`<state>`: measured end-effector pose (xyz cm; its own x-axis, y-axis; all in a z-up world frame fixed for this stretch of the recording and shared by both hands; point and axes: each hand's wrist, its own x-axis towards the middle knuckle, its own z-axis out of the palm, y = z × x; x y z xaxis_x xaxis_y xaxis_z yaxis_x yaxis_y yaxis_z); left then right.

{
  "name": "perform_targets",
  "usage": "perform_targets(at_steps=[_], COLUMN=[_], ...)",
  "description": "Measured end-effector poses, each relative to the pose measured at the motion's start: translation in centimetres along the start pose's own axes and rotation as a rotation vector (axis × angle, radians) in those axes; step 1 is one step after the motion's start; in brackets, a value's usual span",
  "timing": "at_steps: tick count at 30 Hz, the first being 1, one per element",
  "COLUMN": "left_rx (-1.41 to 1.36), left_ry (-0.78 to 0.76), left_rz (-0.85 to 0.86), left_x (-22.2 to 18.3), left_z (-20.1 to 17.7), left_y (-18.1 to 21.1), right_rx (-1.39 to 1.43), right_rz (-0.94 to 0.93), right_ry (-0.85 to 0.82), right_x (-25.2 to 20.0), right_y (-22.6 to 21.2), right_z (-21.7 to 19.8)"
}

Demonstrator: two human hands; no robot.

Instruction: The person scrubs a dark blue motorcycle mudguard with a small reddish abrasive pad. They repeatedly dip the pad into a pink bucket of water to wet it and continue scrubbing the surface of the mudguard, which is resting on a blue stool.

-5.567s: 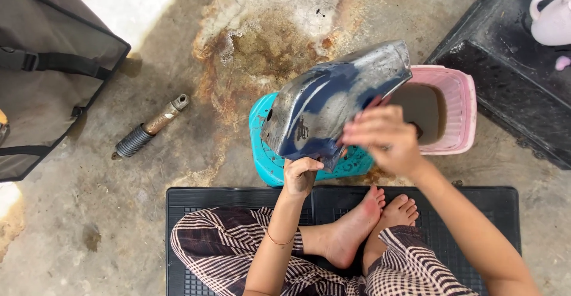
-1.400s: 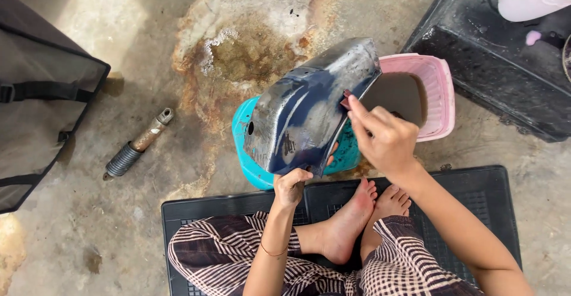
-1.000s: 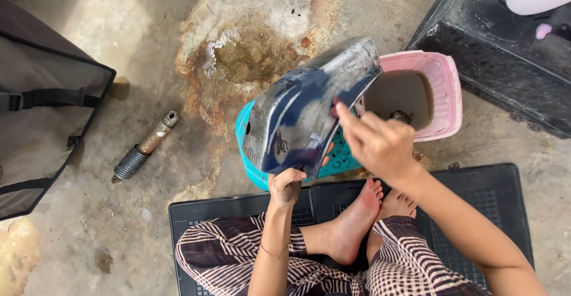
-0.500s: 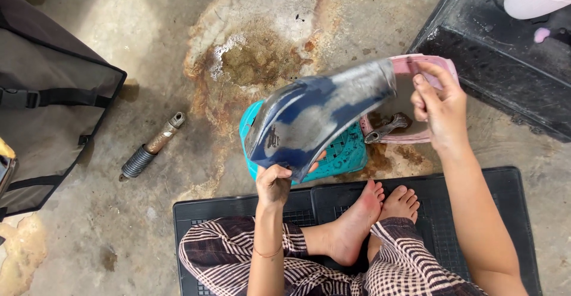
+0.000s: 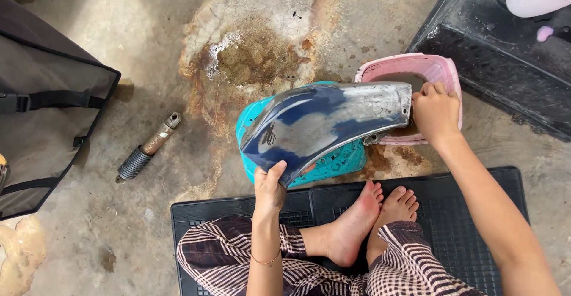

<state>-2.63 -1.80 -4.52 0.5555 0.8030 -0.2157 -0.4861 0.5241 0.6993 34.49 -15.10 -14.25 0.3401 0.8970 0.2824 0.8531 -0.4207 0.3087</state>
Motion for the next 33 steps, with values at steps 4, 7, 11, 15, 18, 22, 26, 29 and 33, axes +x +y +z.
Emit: perform_targets(at_steps=[4, 7, 11, 15, 18, 22, 26, 29, 33], left_rx=[0.075, 0.080, 0.054, 0.005, 0.074, 0.068, 0.077, 0.113, -0.024], left_ry=[-0.082, -0.145, -0.200, -0.204, -0.063, 0.041, -0.008, 0.006, 0.016], left_rz=[0.028, 0.033, -0.006, -0.014, 0.011, -0.042, 0.060, 0.048, 0.025], left_x=[0.5, 1.1, 1.4, 1.4, 1.4, 1.6, 1.3, 0.6, 0.2], left_z=[0.5, 0.5, 1.2, 1.2, 0.7, 1.4, 2.4, 3.9, 4.9], left_y=[0.9, 1.5, 2.2, 2.2, 1.8, 2.2, 2.0, 3.0, 2.6], right_rx=[0.240, 0.480, 0.890, 0.968, 0.915, 0.810, 0.764, 0.760, 0.646], right_rz=[0.123, 0.314, 0.330, 0.095, -0.222, -0.472, -0.470, -0.425, -0.378], right_ry=[-0.278, -0.272, -0.127, -0.144, -0.099, 0.046, 0.197, 0.283, 0.423], right_x=[1.4, 2.2, 3.4, 6.1, 7.3, 7.1, 6.6, 5.0, 5.2], right_y=[1.7, 4.6, 7.0, 5.3, 1.6, -2.5, -4.1, -3.9, -5.3], right_z=[-2.1, -4.0, -9.9, -17.2, -20.3, -19.1, -20.1, -18.8, -19.9])
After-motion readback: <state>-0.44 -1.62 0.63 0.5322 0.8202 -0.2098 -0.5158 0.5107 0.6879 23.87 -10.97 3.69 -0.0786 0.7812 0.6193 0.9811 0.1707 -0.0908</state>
